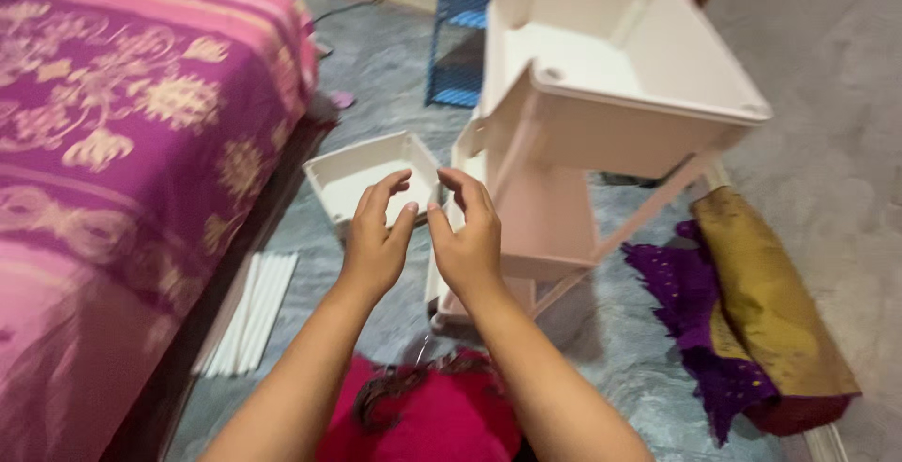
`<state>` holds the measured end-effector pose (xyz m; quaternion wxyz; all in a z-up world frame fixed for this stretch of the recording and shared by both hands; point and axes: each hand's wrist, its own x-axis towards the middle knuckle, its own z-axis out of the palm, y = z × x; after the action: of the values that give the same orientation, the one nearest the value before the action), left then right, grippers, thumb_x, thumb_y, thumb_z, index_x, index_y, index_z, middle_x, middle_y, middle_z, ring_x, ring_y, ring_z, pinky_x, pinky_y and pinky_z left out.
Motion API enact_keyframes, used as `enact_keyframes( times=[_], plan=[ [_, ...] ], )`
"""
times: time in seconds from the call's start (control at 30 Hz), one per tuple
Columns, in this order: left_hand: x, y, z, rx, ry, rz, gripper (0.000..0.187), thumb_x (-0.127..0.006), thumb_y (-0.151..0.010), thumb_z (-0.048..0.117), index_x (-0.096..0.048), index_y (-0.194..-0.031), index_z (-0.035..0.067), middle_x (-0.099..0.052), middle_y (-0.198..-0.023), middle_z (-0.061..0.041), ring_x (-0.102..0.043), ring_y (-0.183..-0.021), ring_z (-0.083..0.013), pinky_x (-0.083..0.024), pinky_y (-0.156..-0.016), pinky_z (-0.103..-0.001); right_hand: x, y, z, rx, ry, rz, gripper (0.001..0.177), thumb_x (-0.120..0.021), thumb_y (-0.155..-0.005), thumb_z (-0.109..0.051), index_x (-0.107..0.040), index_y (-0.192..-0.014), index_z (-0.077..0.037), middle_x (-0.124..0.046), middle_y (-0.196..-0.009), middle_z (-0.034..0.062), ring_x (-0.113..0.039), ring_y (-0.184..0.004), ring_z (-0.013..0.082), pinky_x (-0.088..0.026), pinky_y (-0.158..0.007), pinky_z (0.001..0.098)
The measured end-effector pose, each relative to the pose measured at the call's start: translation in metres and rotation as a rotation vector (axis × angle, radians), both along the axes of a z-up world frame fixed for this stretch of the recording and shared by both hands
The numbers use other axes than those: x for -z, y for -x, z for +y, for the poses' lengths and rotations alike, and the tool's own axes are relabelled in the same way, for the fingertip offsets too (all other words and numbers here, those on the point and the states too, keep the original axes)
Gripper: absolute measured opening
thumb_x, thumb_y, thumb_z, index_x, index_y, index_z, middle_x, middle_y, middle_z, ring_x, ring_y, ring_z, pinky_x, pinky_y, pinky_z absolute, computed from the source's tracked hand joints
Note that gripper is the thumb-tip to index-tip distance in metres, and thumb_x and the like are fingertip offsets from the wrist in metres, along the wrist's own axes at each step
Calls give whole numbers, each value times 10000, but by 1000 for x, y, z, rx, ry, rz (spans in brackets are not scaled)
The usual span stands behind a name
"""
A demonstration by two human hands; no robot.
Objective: The person assembles a pink plastic storage cart by inserting vertical poles into the base and stacking white trays on top. They secure each tray by snapping it into place on the poles.
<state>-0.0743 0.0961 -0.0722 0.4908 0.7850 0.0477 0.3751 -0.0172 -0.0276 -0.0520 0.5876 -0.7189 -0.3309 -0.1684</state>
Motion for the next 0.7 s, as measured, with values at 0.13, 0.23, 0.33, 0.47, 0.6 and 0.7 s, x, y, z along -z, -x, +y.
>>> enact_keyframes(
  times=[0.13,0.23,0.33,0.47,0.6,0.7],
  plan=[
    [21,28,29,-27,73,85,426,-614,-950,133,-553,-1370,96,-595,-1296,-160,-610,-1225,-286,-606,-908,-400,27,12,35,-67,62,-3,398,-677,-894,-53,-621,-1285,-14,-674,-1265,169,-669,-1218,309,-516,-1049,401],
    [48,48,51,-129,-48,156,459,-654,-919,110,-558,-1368,89,-625,-1260,-169,-611,-1172,-336,-514,-982,-430,55,22,58,-109,124,-2,422,-681,-888,-51,-607,-1301,-10,-667,-1279,185,-646,-1224,333,-499,-1054,408],
    [84,67,72,-197,-122,192,495,-679,-885,93,-560,-1366,78,-636,-1248,-183,-590,-1178,-386,-447,-1027,-463,88,32,83,-169,181,80,431,-671,-869,-47,-610,-1294,-17,-677,-1261,187,-657,-1223,327,-504,-1054,407],
    [133,89,97,-244,-58,299,493,-673,-881,97,-570,-1363,85,-639,-1231,-177,-581,-1182,-388,-438,-1036,-467,136,42,113,-231,268,107,458,-667,-849,-39,-604,-1303,-22,-675,-1238,194,-653,-1196,337,-501,-1048,412],
    [182,107,119,-305,-10,352,484,-678,-873,93,-579,-1347,79,-636,-1251,-183,-577,-1197,-391,-439,-1036,-475,188,51,145,-289,358,195,450,-671,-849,-52,-607,-1294,-28,-674,-1232,194,-665,-1182,336,-513,-1024,412],
    [215,116,133,-341,38,396,477,-678,-880,95,-587,-1349,85,-634,-1265,-186,-571,-1202,-401,-443,-1041,-480,224,59,164,-350,431,228,453,-677,-853,-63,-604,-1298,-25,-674,-1234,198,-663,-1179,340,-517,-1018,414]
  ],
)
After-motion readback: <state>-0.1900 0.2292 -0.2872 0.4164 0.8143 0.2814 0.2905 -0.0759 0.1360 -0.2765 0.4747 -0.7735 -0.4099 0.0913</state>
